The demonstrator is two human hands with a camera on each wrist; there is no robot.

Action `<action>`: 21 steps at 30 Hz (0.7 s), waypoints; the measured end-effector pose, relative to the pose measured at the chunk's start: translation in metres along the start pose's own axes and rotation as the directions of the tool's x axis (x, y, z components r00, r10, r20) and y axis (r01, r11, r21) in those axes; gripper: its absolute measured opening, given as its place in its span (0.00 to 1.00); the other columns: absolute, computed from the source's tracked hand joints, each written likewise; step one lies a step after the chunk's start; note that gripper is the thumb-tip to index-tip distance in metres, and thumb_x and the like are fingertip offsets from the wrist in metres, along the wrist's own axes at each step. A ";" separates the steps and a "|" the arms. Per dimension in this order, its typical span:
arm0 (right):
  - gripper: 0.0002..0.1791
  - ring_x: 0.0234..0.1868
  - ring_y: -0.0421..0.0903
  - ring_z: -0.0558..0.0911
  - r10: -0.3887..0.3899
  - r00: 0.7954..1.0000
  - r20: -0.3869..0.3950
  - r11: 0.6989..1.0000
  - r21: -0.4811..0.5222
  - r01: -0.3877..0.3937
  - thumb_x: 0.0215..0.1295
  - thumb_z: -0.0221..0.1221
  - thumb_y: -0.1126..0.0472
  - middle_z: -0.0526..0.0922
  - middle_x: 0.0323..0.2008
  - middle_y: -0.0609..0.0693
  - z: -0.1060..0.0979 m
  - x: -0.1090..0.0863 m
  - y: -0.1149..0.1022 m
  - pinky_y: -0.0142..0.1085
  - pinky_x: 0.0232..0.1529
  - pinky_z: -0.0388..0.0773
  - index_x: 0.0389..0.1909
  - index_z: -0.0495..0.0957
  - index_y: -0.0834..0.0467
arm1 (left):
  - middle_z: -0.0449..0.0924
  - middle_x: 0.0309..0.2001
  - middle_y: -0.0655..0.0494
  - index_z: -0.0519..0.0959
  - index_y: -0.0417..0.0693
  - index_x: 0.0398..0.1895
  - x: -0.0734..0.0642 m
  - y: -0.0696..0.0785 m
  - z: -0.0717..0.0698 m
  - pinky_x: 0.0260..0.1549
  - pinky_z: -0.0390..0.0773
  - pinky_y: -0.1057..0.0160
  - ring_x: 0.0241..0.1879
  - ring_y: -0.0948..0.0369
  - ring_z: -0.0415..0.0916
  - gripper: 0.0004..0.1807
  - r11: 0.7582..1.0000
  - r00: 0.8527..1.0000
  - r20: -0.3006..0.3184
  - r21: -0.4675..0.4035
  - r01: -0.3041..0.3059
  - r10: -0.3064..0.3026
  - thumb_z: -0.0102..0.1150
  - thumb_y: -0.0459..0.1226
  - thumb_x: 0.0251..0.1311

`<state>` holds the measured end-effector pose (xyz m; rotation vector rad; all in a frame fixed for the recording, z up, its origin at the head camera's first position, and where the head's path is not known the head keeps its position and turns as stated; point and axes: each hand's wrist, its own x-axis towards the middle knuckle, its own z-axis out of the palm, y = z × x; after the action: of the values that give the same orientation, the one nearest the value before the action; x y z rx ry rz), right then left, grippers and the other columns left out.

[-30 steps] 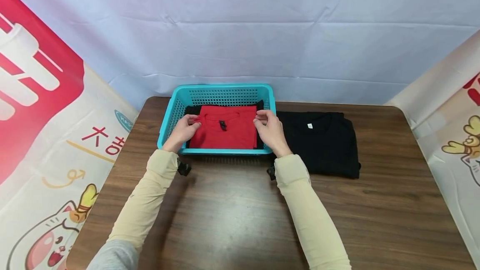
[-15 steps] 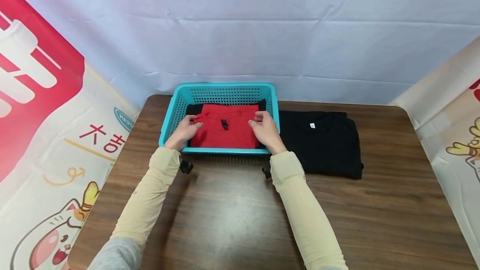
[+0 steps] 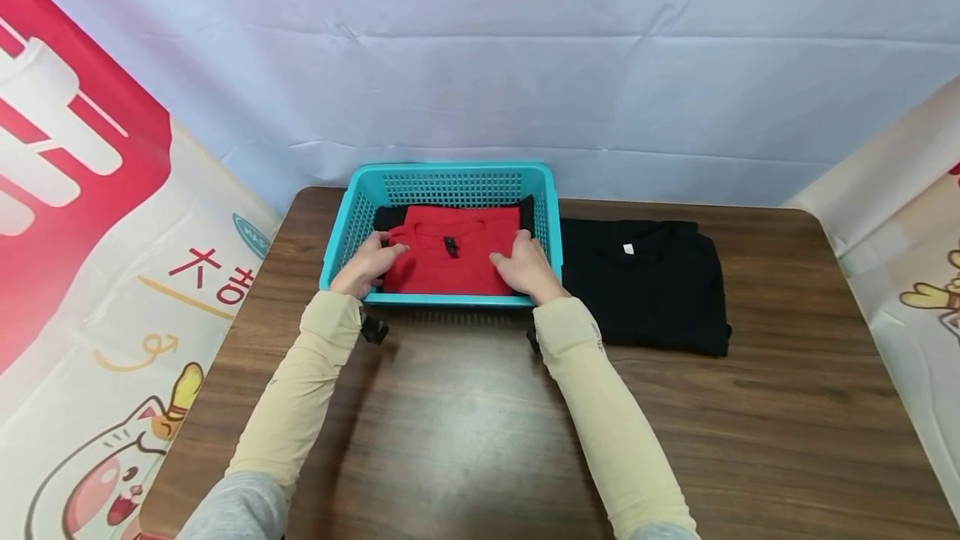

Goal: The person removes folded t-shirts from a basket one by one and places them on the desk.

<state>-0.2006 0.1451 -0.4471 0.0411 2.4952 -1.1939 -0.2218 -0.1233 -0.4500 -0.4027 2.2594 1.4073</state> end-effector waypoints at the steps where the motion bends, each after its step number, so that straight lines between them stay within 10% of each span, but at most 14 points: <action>1: 0.39 0.67 0.60 0.62 0.007 1.000 0.006 1.000 -0.002 -0.007 0.71 0.51 0.51 0.58 0.69 0.63 0.000 0.000 0.000 0.54 0.66 0.66 0.73 0.45 0.66 | 0.53 0.72 0.47 0.47 0.48 0.75 0.000 0.000 0.000 0.64 0.66 0.45 0.68 0.49 0.56 0.37 1.000 1.000 0.002 0.001 0.002 -0.002 0.50 0.46 0.69; 21: 0.50 0.74 0.65 0.48 0.114 0.982 0.148 0.987 -0.133 -0.094 0.70 0.50 0.47 0.41 0.76 0.65 0.003 0.005 0.000 0.56 0.71 0.55 0.75 0.30 0.67 | 0.39 0.77 0.47 0.31 0.46 0.77 0.003 -0.001 0.000 0.72 0.55 0.47 0.75 0.47 0.42 0.46 0.997 0.999 0.043 0.083 0.004 -0.008 0.48 0.48 0.69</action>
<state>-0.2048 0.1425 -0.4505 0.0438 2.3947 -0.9588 -0.2237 -0.1233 -0.4524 -0.3483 2.2712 1.3018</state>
